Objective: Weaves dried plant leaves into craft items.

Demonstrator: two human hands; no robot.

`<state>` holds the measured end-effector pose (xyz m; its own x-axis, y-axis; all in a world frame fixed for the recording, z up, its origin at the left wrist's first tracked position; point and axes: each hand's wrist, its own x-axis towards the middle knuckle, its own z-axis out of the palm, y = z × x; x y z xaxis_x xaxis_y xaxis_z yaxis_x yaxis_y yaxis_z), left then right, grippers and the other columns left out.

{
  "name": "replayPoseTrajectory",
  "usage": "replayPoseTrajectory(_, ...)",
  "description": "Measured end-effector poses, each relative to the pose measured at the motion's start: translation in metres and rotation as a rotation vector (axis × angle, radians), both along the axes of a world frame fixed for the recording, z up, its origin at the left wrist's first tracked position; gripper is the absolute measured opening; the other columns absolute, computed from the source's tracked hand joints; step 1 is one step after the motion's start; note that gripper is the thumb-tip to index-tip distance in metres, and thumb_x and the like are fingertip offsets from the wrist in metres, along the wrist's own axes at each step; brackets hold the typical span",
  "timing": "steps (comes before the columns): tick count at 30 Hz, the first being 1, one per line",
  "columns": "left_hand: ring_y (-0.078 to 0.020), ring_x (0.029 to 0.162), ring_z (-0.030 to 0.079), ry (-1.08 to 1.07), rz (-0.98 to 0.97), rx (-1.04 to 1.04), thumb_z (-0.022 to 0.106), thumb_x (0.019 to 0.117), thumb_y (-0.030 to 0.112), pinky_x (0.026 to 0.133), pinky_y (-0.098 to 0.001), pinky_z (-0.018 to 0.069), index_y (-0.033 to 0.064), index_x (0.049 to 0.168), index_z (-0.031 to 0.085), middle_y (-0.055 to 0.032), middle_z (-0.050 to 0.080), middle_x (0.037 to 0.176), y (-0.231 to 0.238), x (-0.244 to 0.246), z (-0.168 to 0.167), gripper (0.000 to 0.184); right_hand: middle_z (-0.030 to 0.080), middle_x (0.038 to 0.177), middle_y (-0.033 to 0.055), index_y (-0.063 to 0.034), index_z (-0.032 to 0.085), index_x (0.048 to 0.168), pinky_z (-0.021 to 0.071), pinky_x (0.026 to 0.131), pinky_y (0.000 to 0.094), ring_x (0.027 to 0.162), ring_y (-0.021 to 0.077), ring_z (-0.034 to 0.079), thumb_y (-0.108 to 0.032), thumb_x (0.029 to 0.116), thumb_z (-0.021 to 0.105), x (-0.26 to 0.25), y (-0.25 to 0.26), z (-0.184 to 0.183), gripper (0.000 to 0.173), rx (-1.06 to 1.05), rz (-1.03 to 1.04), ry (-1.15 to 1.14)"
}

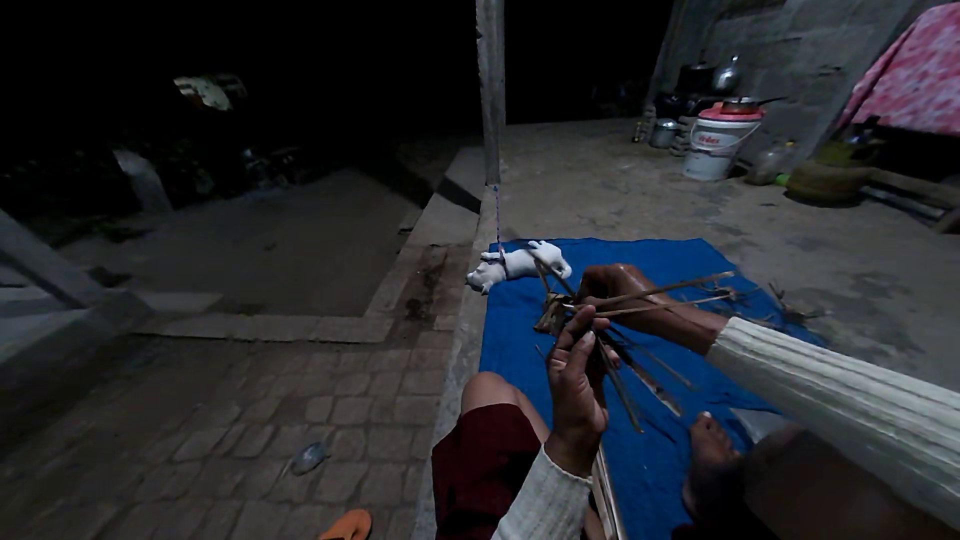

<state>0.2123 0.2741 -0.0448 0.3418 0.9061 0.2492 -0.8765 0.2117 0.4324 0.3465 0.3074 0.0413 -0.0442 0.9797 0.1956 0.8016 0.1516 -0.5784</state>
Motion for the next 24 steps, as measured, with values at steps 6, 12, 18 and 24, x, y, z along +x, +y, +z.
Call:
replayPoseTrajectory(6,-0.0079,0.07,0.067,0.031,0.03,-0.004,0.039,0.1039,-0.001,0.064,-0.0215,0.0571,-0.0019,0.122,0.065,-0.0081,0.073,0.103,0.001,-0.001,0.0,0.032,0.062,0.077,0.008,0.0021,0.062,0.095,0.0529,0.064,0.0297,0.067,0.0126,0.06,-0.006,0.094,0.071,0.002,0.003,-0.004,0.012,-0.016,0.094,0.172)
replayPoseTrajectory(12,-0.0092,0.072,0.069,-0.004,-0.002,0.014,0.04,0.103,-0.002,0.066,-0.0227,0.0583,-0.0024,0.122,0.065,-0.0094,0.073,0.105,0.0,0.0,-0.002,0.031,0.062,0.072,0.0077,-0.0008,0.069,0.088,0.0506,0.065,0.0364,0.065,0.0156,0.059,-0.013,0.0947,0.072,0.005,0.007,-0.005,0.014,0.004,0.007,0.037)
replayPoseTrajectory(18,-0.0084,0.072,0.068,0.007,0.04,0.029,0.039,0.1035,-0.002,0.065,-0.0213,0.0573,-0.0034,0.122,0.065,-0.0095,0.073,0.104,0.004,-0.002,-0.002,0.032,0.056,0.068,0.0041,-0.0025,0.065,0.088,0.0464,0.059,0.0291,0.06,0.0105,0.053,-0.006,0.0958,0.065,0.002,0.002,-0.003,0.008,0.104,0.06,0.084)
replayPoseTrajectory(24,-0.0077,0.079,0.069,0.062,0.104,-0.005,0.039,0.1027,-0.003,0.069,-0.0212,0.0574,-0.0038,0.12,0.066,-0.0081,0.073,0.106,0.012,-0.005,-0.003,0.032,0.06,0.076,0.0067,-0.0004,0.064,0.088,0.0512,0.066,0.0304,0.068,0.0127,0.058,-0.001,0.0939,0.066,0.003,0.003,-0.005,0.006,0.166,0.128,0.113)
